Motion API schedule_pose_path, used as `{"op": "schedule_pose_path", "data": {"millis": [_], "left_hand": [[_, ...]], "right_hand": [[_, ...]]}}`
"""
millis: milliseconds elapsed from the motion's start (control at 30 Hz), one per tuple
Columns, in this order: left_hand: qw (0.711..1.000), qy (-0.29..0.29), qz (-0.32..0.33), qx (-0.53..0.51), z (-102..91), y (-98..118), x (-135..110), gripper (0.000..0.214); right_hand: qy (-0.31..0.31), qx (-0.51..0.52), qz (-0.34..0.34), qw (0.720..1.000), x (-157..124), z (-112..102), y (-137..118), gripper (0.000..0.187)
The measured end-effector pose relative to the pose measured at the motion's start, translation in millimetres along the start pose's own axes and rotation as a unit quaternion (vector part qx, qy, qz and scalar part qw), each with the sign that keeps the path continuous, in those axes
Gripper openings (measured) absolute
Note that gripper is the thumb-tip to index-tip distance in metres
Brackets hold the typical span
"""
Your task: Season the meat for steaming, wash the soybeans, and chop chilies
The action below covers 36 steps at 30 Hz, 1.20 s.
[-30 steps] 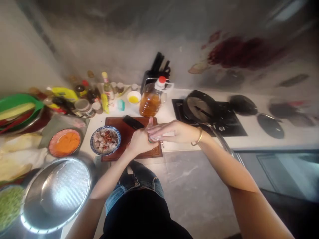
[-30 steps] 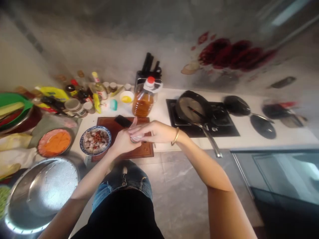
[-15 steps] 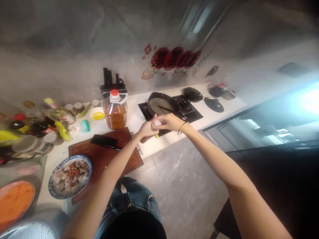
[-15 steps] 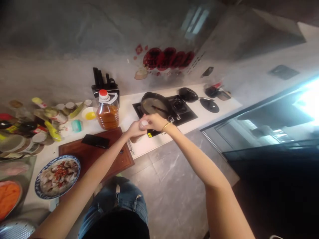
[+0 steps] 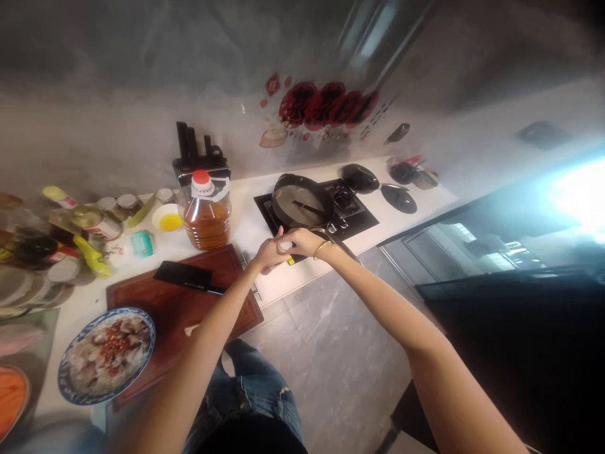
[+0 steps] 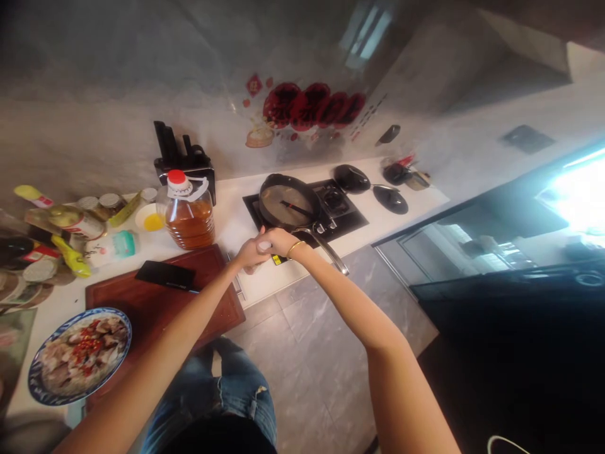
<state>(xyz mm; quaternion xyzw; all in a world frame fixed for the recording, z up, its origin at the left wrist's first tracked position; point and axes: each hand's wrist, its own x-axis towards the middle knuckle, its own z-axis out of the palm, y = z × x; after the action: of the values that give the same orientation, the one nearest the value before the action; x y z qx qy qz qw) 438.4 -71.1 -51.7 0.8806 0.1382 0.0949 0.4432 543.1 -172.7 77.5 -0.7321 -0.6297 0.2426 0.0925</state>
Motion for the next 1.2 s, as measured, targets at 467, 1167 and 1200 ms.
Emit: {"op": "schedule_pose_path", "data": {"millis": [467,1167,1200], "left_hand": [[0.997,0.073,-0.008,0.007,10.4,9.2,-10.1,0.086],[0.872,0.187,-0.058,-0.449,-105.2,38.3,-209.2,0.088],[0.863,0.211,-0.067,-0.454,-112.6,45.5,-222.0,0.090]], "right_hand": [[0.022,-0.094,0.419,0.903,28.7,32.4,-37.6,0.057],[0.256,0.472,-0.007,0.843,-13.6,104.0,-106.2,0.061],[0.237,0.492,-0.035,0.837,-4.1,112.7,-123.2,0.054]]}}
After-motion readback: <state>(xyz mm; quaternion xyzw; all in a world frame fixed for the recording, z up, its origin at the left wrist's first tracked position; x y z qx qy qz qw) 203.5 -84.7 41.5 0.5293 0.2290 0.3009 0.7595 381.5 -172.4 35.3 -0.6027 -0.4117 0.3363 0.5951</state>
